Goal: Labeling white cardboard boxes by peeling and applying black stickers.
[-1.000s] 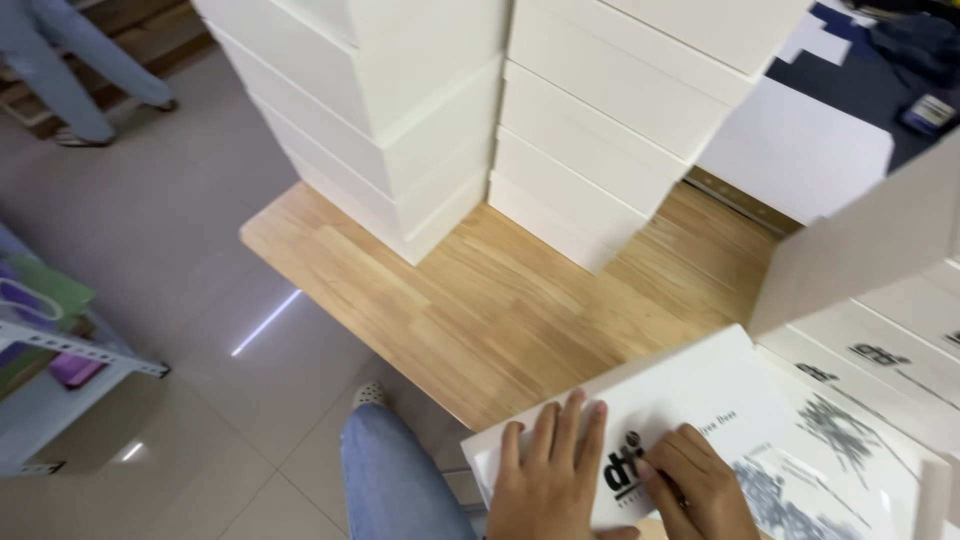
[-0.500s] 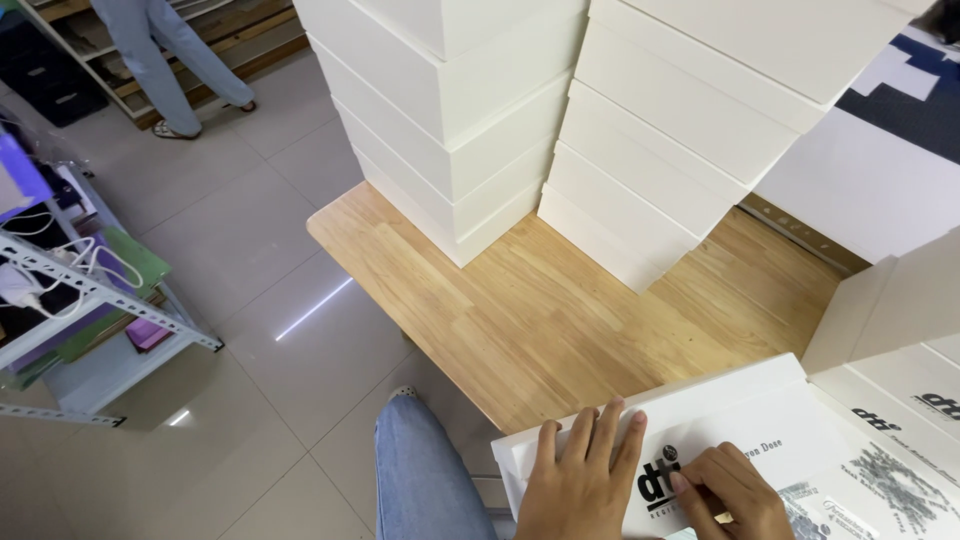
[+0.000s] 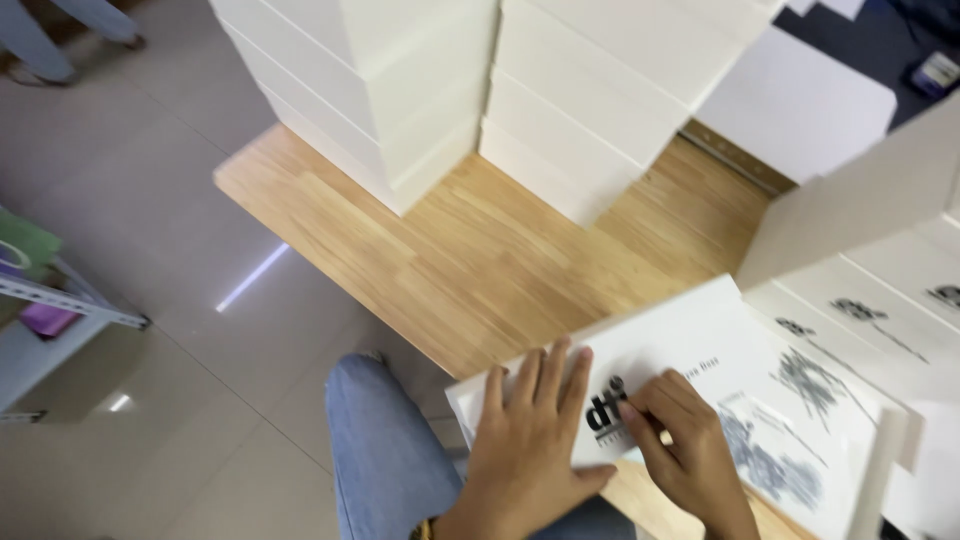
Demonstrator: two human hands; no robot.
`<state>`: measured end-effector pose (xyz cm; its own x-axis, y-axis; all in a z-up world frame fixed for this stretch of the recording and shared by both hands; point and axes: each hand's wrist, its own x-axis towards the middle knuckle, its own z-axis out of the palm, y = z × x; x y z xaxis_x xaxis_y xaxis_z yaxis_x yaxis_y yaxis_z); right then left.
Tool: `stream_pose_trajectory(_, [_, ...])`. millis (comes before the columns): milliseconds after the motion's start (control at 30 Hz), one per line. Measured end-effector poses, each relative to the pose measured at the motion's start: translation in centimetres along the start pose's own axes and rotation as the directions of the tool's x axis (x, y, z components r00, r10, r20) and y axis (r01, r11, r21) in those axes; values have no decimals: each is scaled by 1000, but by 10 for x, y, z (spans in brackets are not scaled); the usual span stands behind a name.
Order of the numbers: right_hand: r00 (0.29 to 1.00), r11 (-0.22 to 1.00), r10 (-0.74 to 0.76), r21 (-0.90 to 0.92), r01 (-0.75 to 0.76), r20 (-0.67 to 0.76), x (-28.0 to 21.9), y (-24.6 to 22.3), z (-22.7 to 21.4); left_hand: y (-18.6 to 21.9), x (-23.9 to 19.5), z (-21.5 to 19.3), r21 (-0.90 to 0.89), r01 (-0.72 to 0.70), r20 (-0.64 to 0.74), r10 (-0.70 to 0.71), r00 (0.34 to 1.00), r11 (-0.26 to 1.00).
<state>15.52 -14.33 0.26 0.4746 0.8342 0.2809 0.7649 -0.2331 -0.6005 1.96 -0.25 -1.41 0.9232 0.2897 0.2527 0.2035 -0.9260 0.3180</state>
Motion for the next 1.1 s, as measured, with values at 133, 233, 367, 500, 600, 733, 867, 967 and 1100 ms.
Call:
stream_pose_trajectory(133, [1000, 999, -13, 35, 13, 1, 5, -16, -5, 1, 1, -13, 127, -1, -54, 8, 999, 992])
stream_pose_trajectory(233, [1000, 999, -21, 43, 21, 11, 5, -17, -6, 2, 1, -17, 156, 3, -42, 3, 999, 988])
stream_pose_trajectory(367, [1000, 998, -24, 50, 24, 8, 6, -20, -7, 2, 1, -21, 150, 4, -46, 3, 999, 989])
stream_pose_trajectory(500, [999, 999, -29, 44, 28, 14, 5, -21, -8, 3, 2, -27, 153, -1, -54, 9, 998, 988])
stream_pose_trajectory(600, [999, 998, -32, 55, 31, 12, 5, -21, -8, 3, 0, -27, 196, 9, -42, -1, 999, 981])
stream_pose_trajectory(733, [999, 997, -39, 65, 39, 4, 6, -22, -8, 2, 0, -28, 195, 1, -51, 9, 999, 981])
stream_pose_trajectory(867, [998, 996, -55, 69, 55, 3, 6, -22, -8, 2, 0, -29, 197, 4, -48, 6, 999, 980])
stream_pose_trajectory(967, [999, 997, -48, 62, 47, 6, 6, -22, -8, 2, 0, -30, 179, -3, -48, 12, 999, 984])
stream_pose_trajectory(1100, [998, 996, -58, 70, 58, -3, 5, -22, -7, 1, -2, -27, 181, 7, -44, 1, 999, 984])
